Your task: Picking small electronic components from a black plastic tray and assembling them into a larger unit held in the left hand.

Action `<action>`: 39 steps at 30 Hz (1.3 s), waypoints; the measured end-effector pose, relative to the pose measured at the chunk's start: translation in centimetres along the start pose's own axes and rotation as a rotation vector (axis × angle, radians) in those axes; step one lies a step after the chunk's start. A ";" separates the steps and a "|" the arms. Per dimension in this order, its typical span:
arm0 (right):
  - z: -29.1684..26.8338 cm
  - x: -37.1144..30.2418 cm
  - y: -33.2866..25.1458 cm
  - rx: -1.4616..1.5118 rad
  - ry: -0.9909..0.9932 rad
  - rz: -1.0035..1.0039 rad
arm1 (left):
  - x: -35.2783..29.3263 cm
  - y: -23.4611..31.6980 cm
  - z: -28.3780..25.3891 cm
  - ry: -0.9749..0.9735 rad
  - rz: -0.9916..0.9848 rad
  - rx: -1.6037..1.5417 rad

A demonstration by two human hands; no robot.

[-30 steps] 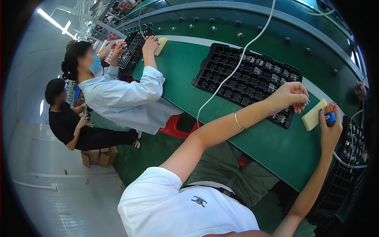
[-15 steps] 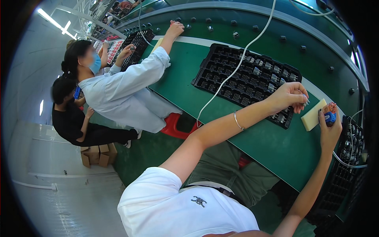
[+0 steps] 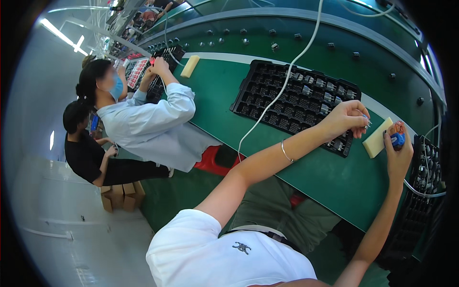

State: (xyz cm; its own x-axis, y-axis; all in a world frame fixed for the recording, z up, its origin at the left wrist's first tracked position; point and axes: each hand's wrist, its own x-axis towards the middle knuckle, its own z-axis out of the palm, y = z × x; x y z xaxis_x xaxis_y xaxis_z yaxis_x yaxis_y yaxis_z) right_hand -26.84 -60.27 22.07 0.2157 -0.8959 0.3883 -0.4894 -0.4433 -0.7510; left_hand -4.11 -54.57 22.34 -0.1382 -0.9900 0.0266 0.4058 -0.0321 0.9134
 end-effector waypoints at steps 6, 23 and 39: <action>-0.2 0.2 -1.2 -0.065 -0.070 0.091 | 0.0 0.1 0.0 0.019 -0.017 0.005; 0.0 0.2 -0.9 0.073 -0.153 0.131 | -0.2 0.4 -0.4 0.011 -0.025 -0.001; -1.6 0.4 1.0 0.164 0.066 0.179 | 0.3 0.1 -0.2 0.009 -0.027 0.004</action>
State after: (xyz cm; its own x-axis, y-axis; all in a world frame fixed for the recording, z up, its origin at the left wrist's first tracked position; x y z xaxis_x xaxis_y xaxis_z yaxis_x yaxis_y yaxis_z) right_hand -28.56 -60.98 22.30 0.0792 -0.9593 0.2711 -0.3699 -0.2808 -0.8856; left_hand -3.91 -54.88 22.37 -0.1413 -0.9900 -0.0016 0.3980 -0.0583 0.9155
